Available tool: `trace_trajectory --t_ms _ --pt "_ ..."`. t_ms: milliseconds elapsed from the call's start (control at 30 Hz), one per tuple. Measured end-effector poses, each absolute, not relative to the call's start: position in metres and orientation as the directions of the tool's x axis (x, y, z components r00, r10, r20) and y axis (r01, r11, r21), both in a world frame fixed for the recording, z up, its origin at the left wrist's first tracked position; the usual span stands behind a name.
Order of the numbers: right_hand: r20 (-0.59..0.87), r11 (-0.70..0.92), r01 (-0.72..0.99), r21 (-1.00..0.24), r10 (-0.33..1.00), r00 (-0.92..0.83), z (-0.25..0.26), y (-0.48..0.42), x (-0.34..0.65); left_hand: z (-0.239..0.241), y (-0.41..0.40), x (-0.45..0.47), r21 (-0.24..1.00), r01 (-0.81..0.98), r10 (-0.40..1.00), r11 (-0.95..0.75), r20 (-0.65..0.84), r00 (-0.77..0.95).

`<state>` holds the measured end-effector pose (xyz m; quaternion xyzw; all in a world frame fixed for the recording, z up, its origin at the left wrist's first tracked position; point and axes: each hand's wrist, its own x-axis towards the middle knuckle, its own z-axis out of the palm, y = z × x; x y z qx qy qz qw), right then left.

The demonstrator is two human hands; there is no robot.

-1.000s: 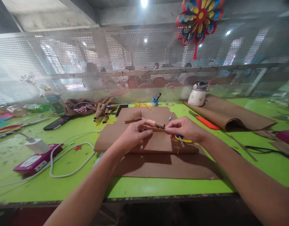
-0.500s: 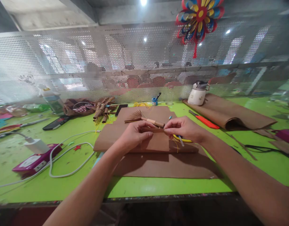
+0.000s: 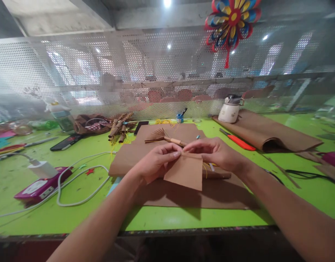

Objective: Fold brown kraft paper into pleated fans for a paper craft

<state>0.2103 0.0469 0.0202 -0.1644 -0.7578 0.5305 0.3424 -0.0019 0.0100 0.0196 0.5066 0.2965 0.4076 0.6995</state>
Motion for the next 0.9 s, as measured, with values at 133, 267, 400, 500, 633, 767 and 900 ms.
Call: trace_trajectory --t_ms 133,267,400,500,633,767,900 --pt "0.46 0.504 -0.149 -0.851 0.576 -0.675 0.026 0.038 0.207 0.019 0.007 0.003 0.947 -0.234 0.8 0.219 -0.037 0.599" --pt "0.423 0.488 -0.095 -0.868 0.624 -0.656 0.027 0.036 0.206 0.016 0.01 0.004 0.966 -0.182 0.831 0.185 -0.055 0.554" --pt "0.31 0.444 0.05 -0.895 0.697 -0.646 0.027 0.036 0.206 0.018 0.012 0.002 0.98 -0.16 0.933 0.117 -0.053 0.356" --pt "0.25 0.464 0.158 -0.872 0.698 -0.672 0.028 0.035 0.205 0.025 0.008 0.002 0.995 -0.085 0.942 0.058 -0.026 0.334" --pt "0.157 0.495 0.29 -0.819 0.679 -0.717 0.026 0.037 0.204 0.028 0.006 0.004 0.982 0.16 0.928 -0.097 0.031 0.371" --pt "0.15 0.512 0.358 -0.781 0.709 -0.689 0.018 0.041 0.203 0.021 0.012 0.005 0.936 0.278 0.927 -0.217 0.108 0.36" --pt "0.192 0.48 0.312 -0.82 0.744 -0.64 0.014 0.044 0.201 0.018 0.015 0.005 0.928 0.269 0.948 -0.259 0.19 0.256"
